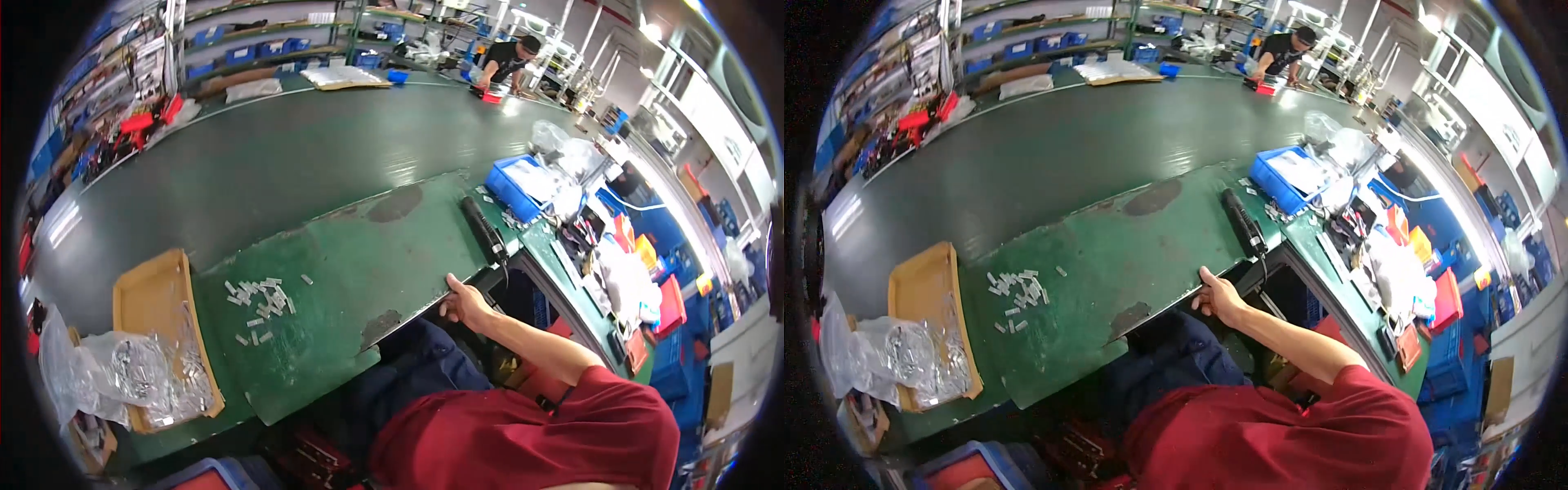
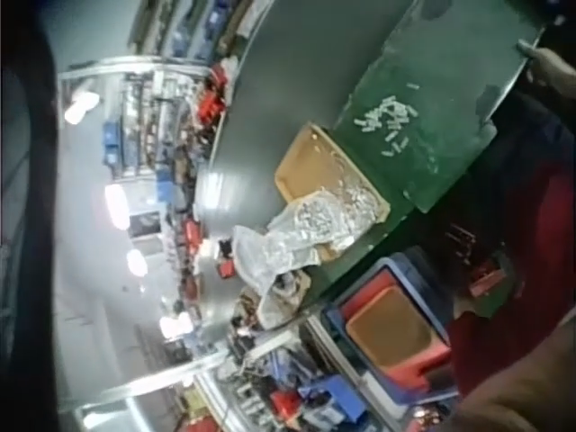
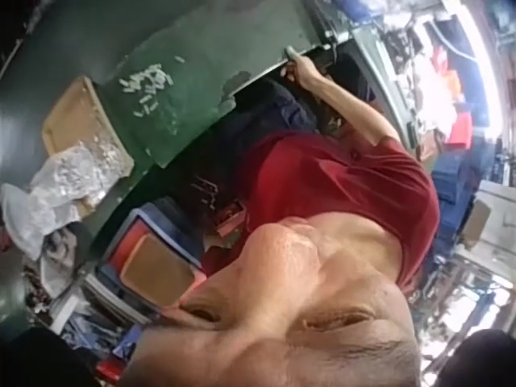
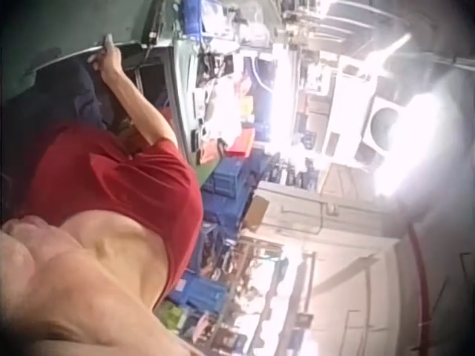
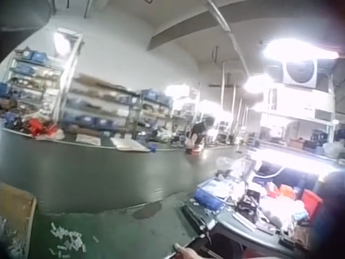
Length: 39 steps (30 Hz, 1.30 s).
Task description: Assembling an electronic device by fastening screws into a red housing using an electric screwdriver.
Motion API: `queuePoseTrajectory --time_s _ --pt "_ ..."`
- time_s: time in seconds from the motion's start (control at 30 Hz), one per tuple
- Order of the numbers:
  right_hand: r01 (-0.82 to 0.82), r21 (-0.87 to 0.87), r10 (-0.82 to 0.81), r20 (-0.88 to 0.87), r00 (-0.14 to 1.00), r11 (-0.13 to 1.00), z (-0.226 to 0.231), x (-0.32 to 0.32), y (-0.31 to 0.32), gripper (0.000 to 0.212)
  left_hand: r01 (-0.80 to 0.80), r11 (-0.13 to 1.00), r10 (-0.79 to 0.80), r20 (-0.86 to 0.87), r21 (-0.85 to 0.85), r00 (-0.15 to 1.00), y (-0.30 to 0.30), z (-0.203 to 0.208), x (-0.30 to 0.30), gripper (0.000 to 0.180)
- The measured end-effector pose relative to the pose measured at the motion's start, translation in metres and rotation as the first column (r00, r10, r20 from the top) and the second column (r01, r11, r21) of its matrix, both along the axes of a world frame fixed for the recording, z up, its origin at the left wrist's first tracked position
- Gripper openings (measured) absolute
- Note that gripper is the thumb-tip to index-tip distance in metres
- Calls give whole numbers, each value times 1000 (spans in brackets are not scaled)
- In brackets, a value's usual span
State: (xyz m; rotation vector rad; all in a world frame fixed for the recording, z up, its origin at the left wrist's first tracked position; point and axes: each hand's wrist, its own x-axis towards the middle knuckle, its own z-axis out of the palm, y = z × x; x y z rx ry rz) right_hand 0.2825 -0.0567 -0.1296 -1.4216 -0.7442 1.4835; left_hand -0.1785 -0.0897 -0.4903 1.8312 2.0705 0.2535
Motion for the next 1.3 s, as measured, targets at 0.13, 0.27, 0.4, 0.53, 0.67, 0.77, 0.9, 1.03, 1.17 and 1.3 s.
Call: queuePoseTrajectory --time_s 0.13,0.27,0.4,0.53,0.67,0.77,0.9,1.03,1.17,1.3 --pt "4 -19 -4 -31 1000 1000 1 -7 4 40 -20 1000 19 63 12 998 -9 -3 -17 30" --pt "9 -13 -9 -36 999 1000 -3 -12 8 44 -31 999 33 146 -17 989 -34 -17 -18 30" --pt "27 -3 -27 -35 999 1000 -1 -17 8 44 -35 999 43 222 -40 974 -56 -23 -17 31" --pt "41 -5 -42 -30 999 999 -7 -11 7 45 -24 998 40 288 -59 957 -81 -21 -14 31" --pt "36 -7 -37 -64 997 999 -5 -13 9 45 -19 996 49 336 -93 941 -115 -7 -18 32" --pt "60 -21 -60 -1 998 998 -4 -13 5 46 -23 992 68 360 -126 931 -141 27 -22 32" --pt "-17 2 17 8 1000 1000 0 -10 4 49 -48 982 115 371 -185 922 -179 96 -27 32" --pt "-29 24 31 -69 997 999 10 -16 1 49 -89 961 181 353 -261 918 -219 179 -32 33" --pt "-74 -5 74 -69 995 997 3 -16 -1 47 -173 924 287 321 -340 902 -259 267 -24 33" --pt "-124 -16 123 -32 992 992 17 -9 -16 56 -291 882 401 268 -370 876 -276 360 -3 34"
